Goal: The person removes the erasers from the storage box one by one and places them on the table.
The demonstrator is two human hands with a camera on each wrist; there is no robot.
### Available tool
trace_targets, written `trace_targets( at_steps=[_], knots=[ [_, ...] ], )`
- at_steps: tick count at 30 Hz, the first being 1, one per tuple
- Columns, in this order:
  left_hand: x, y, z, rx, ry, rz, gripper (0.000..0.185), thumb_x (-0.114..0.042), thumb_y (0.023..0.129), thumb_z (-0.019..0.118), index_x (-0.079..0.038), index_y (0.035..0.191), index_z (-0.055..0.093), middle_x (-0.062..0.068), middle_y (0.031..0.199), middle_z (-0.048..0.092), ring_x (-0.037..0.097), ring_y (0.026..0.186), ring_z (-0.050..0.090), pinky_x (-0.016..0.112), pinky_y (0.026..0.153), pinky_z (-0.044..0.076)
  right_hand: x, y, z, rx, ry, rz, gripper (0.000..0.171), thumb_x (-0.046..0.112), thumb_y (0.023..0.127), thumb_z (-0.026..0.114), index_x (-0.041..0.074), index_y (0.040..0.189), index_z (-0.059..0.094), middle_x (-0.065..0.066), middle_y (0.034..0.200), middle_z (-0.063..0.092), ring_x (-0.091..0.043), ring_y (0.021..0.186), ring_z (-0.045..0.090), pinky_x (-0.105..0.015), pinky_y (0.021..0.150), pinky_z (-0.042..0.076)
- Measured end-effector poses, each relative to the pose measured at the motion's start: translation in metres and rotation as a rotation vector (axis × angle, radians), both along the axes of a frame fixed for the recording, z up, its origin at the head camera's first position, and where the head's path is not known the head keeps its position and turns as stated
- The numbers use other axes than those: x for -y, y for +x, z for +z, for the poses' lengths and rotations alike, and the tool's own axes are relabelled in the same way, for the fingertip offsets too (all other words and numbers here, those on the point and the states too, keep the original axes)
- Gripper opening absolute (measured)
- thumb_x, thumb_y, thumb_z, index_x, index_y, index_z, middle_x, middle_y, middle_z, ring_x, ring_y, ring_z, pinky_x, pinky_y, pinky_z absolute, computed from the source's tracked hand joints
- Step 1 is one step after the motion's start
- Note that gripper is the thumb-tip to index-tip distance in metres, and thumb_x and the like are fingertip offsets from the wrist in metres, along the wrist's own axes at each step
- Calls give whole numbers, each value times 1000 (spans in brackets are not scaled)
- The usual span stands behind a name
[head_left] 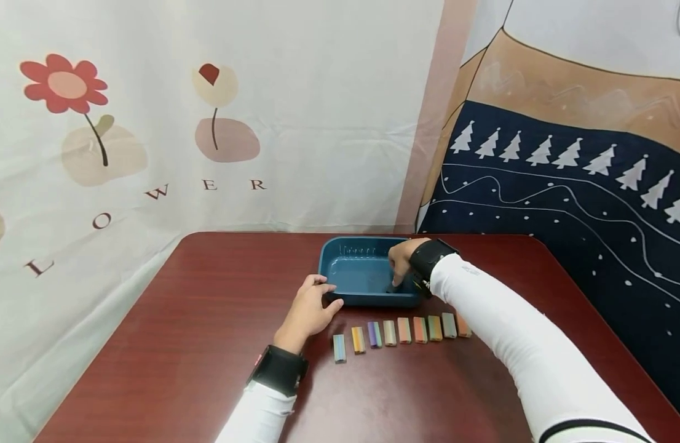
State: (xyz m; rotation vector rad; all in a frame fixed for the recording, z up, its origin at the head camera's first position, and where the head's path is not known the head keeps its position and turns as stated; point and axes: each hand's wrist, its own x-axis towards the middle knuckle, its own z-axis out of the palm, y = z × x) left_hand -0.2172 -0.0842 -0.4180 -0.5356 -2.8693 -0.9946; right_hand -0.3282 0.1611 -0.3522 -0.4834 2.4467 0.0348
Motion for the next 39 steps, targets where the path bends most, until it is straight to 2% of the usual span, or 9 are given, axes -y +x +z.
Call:
trace_targets(
  at_steps=[2,5,9,13,20,25,31,39],
  knots=[
    [-1,0,-1,-2,3,-6,39,-24,93,67,0,123,65,17,136,45,33,123,47,45,98,44,3,-2,-3,1,65,31,39,35,85,75,17,61,50,6,56,39,-11,51,36,-28,50,30],
    [-1,0,-2,-6,7,-5,38,-24,93,67,-1,123,66,16,136,46,33,123,47,45,98,44,9,-3,-6,-20,143,70,46,41,83,75,19,57,45,7,56,36,-12,52,34,-29,52,29],
    [0,-1,-1,-8,14,0,38,-23,92,68,0,122,66,17,136,46,33,122,48,45,98,44,20,-4,-8,-49,240,146,46,47,82,74,19,58,46,6,61,40,-13,59,40,-29,55,33],
    [2,0,1,-6,13,-3,38,-23,92,68,1,123,65,18,136,46,34,122,48,45,98,43,29,-2,-10,-50,294,195,42,43,82,74,20,59,47,5,64,43,-13,62,43,-29,55,36],
    [2,0,1,8,11,6,38,-24,93,68,-1,123,66,16,136,46,33,121,49,44,97,45,35,-4,-19,-78,275,245,31,33,81,75,19,62,56,5,68,53,-13,62,45,-30,53,37],
    [2,-1,2,-6,13,1,38,-24,92,68,-1,122,66,16,136,46,33,121,48,45,98,44,38,0,-17,-95,289,261,21,26,80,77,16,67,65,3,71,57,-14,63,45,-30,53,39],
    [2,-1,3,-16,-11,-15,39,-24,92,68,1,123,65,18,136,46,33,122,48,46,99,43,41,5,-13,-120,356,331,17,31,78,82,19,75,70,2,87,67,-13,72,52,-30,63,50],
    [3,0,6,21,-49,-30,42,-24,94,66,0,128,63,18,139,43,33,124,47,45,101,42,42,11,-10,-139,330,353,17,27,75,85,15,77,73,1,85,68,-12,74,54,-32,67,53]
  ],
)
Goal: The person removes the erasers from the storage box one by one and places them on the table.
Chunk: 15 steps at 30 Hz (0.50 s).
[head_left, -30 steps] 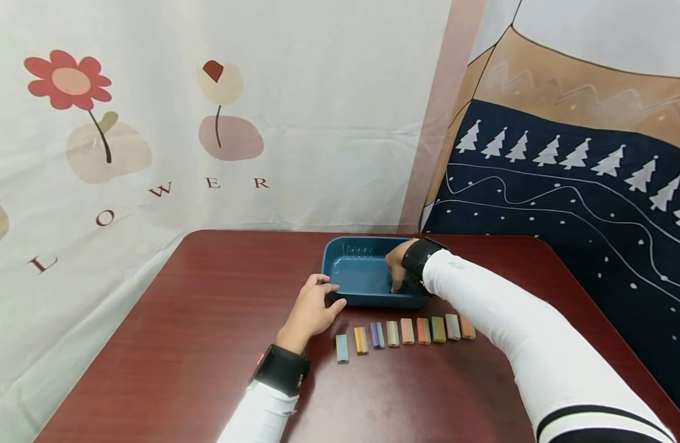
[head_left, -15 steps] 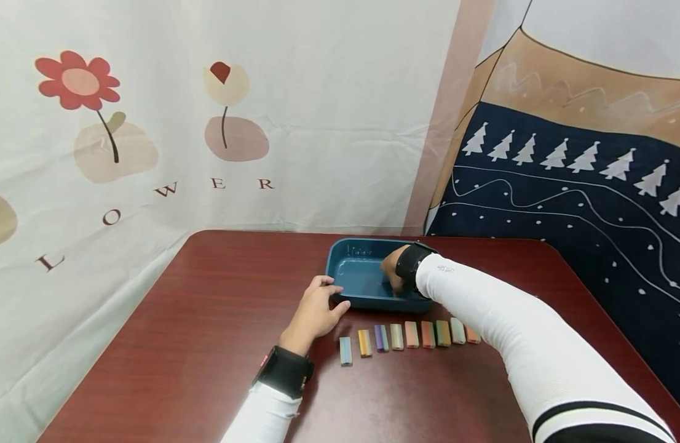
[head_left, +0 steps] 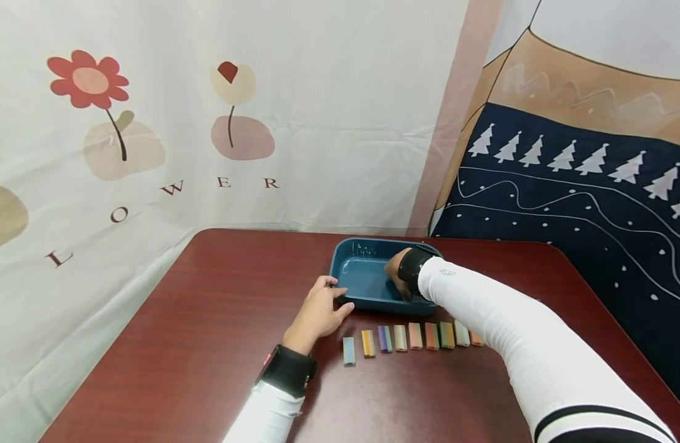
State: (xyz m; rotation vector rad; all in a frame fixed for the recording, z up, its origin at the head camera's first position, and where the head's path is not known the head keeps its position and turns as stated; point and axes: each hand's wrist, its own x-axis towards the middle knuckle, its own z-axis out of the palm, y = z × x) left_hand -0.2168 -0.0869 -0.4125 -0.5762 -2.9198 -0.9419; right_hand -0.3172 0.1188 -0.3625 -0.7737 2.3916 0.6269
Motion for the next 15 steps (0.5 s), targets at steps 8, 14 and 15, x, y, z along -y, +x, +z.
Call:
trace_targets(
  at_steps=[8,14,15],
  knots=[
    [-2,1,2,4,-9,-2,44,-25,94,66,-1,130,61,18,140,41,33,125,46,46,101,41,-7,-10,1,12,-37,-62,15,26,74,83,19,76,70,6,76,60,-13,67,48,-28,58,47],
    [-3,1,-1,26,-1,8,47,-26,94,65,-1,133,58,19,142,39,34,126,45,47,102,40,-12,-22,3,31,-168,-125,16,18,72,83,16,76,67,5,72,59,-14,64,50,-28,54,43],
    [-2,1,-2,26,2,8,47,-25,94,66,0,133,58,19,142,39,34,126,45,47,101,41,-13,-23,2,33,-209,-134,17,17,73,83,15,78,67,4,74,60,-14,64,51,-28,55,43]
  ],
)
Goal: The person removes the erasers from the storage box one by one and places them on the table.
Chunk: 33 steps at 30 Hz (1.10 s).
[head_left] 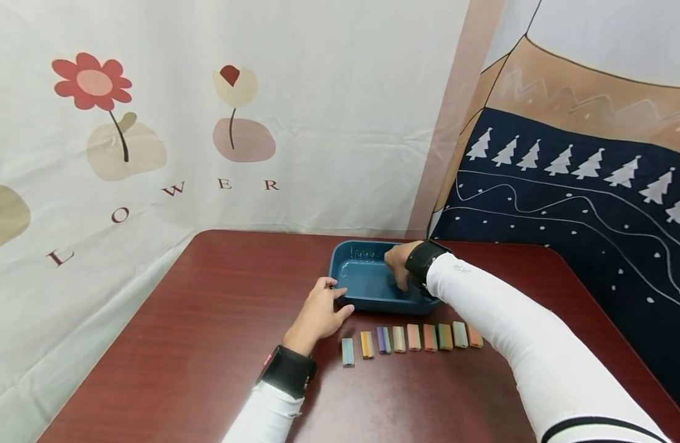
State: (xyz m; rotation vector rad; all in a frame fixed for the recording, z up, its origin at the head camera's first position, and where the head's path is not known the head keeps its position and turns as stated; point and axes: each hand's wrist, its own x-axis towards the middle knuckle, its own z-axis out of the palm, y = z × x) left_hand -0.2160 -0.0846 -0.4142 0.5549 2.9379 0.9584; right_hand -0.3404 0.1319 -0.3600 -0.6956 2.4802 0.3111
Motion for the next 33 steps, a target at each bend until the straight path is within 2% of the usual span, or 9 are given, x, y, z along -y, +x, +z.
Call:
trace_targets(
  at_steps=[7,13,19,25,33],
  knots=[
    [1,-1,-5,-16,-3,-3,47,-24,93,67,2,132,58,20,140,40,33,123,46,46,100,42,-12,3,2,-17,-320,-17,30,15,78,79,6,104,66,-1,87,57,-17,70,51,-31,61,43],
    [0,-2,-2,12,-5,-12,48,-25,94,65,2,133,57,20,142,39,33,126,44,45,101,41,-24,25,16,-102,-514,-7,29,11,75,78,6,100,65,-3,84,57,-18,72,50,-32,65,43],
    [1,-3,0,26,-19,1,48,-27,95,65,-1,135,57,17,144,38,31,127,44,44,101,41,-34,55,23,-201,-668,23,33,8,73,78,5,104,65,-5,93,57,-18,73,51,-32,67,47],
    [2,-4,-1,25,-14,9,48,-27,95,64,-2,135,56,17,144,38,31,128,43,44,102,41,-36,89,19,-230,-771,46,37,5,74,77,3,108,64,-7,103,58,-21,77,58,-31,68,51],
    [1,-4,0,39,-9,13,48,-27,96,63,-2,136,55,17,145,37,31,130,42,44,102,41,-33,128,-2,-206,-827,-3,44,2,74,78,0,114,61,-8,109,59,-17,87,61,-29,73,55]
  ],
)
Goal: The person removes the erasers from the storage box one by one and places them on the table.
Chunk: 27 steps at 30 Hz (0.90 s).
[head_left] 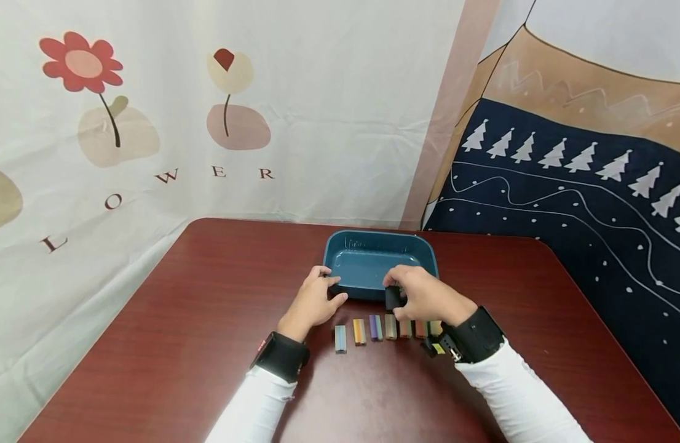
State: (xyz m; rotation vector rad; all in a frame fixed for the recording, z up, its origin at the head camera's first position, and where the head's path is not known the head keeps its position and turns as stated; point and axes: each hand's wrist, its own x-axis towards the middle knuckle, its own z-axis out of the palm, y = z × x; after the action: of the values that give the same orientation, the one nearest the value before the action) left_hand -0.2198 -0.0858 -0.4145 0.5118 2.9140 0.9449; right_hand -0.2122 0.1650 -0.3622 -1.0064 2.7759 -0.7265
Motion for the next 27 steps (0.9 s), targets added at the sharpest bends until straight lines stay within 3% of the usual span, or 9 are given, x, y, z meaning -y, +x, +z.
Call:
trace_targets(
  at_steps=[7,13,20,27],
  knots=[
    [-1,-1,-1,0,4,2,48,-26,95,64,-2,136,56,16,145,37,31,130,42,44,102,41,0,22,-23,29,-43,6,42,4,71,77,3,110,61,-2,99,58,-15,81,59,-25,67,52],
    [-2,-1,-1,-16,4,8,47,-26,95,65,-2,134,58,16,143,39,31,127,45,44,101,42,6,30,-41,56,7,75,39,5,72,80,3,106,63,-2,99,57,-9,69,53,-23,60,48],
    [-4,-3,0,-17,16,7,47,-26,95,65,-2,134,58,16,143,39,32,128,44,44,101,42,13,36,-48,71,82,76,39,8,71,82,7,106,64,2,98,55,-7,70,50,-22,60,48],
    [-1,-3,-1,-43,9,1,45,-25,94,66,-2,132,60,17,141,41,32,127,45,45,101,42,20,38,-53,10,166,68,38,14,71,85,7,103,66,1,95,57,-9,77,52,-25,65,48]
  ],
)
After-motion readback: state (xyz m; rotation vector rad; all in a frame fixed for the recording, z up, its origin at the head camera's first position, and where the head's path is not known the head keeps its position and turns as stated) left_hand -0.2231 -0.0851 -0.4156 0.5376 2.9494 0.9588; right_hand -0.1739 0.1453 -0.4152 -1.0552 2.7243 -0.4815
